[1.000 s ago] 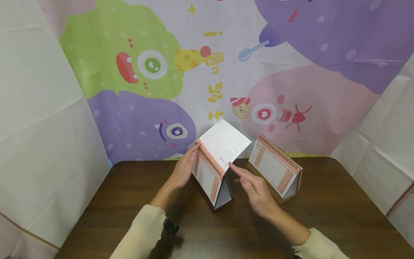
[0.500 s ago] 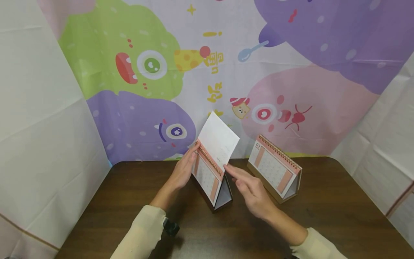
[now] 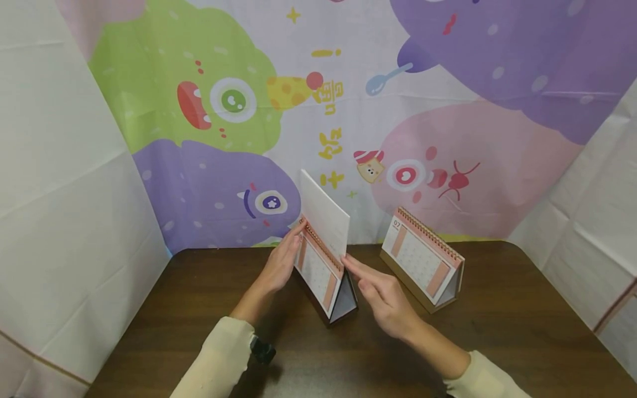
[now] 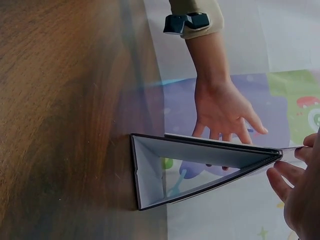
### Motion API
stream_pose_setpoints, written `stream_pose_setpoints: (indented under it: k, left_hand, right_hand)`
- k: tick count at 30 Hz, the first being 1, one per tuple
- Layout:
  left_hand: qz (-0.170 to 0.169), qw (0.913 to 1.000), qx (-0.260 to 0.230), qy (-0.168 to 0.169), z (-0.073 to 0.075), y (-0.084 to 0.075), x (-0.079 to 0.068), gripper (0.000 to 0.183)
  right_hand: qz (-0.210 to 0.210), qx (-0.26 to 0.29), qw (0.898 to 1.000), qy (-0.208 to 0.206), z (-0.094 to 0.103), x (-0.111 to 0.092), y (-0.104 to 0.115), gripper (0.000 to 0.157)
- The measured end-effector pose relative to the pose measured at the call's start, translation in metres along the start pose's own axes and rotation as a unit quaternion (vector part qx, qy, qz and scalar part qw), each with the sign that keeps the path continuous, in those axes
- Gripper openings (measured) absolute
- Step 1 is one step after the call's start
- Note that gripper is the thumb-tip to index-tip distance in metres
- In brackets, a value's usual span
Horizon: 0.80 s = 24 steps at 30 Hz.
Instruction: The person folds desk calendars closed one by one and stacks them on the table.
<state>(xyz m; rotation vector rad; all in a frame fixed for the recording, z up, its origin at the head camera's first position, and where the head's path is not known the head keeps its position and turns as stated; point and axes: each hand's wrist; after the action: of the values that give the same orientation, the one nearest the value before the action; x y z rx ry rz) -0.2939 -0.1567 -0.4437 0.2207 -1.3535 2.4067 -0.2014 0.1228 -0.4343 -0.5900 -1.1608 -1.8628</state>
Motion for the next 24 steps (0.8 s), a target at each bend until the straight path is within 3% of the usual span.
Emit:
stream_pose_setpoints:
  k: [6, 15, 24]
  left_hand:
    - [-0.007, 0.9999, -0.013, 0.007, 0.005, 0.000, 0.001, 0.057]
    - [-0.014, 0.9901, -0.139, 0.013, 0.020, -0.014, 0.012, 0.075]
    - [-0.034, 0.9880, -0.149, -0.023, 0.032, -0.029, 0.023, 0.091]
  right_hand:
    - [0.003, 0.001, 1.000, 0.002, 0.000, -0.001, -0.001, 0.045]
    - [0.001, -0.010, 1.000, 0.002, 0.000, 0.000, 0.001, 0.045]
    - [-0.001, -0.011, 1.000, 0.007, -0.002, 0.001, 0.003, 0.046]
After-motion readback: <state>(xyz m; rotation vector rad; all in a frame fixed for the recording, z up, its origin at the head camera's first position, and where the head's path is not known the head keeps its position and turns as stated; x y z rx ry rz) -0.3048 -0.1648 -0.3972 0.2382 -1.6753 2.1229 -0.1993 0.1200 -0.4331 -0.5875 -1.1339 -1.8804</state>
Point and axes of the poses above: each hand's wrist, its own x-axis towards the middle knuckle, its own z-axis out of the back of the hand, y = z × x, and after that the axes turned 3 degrees about z, right-handed
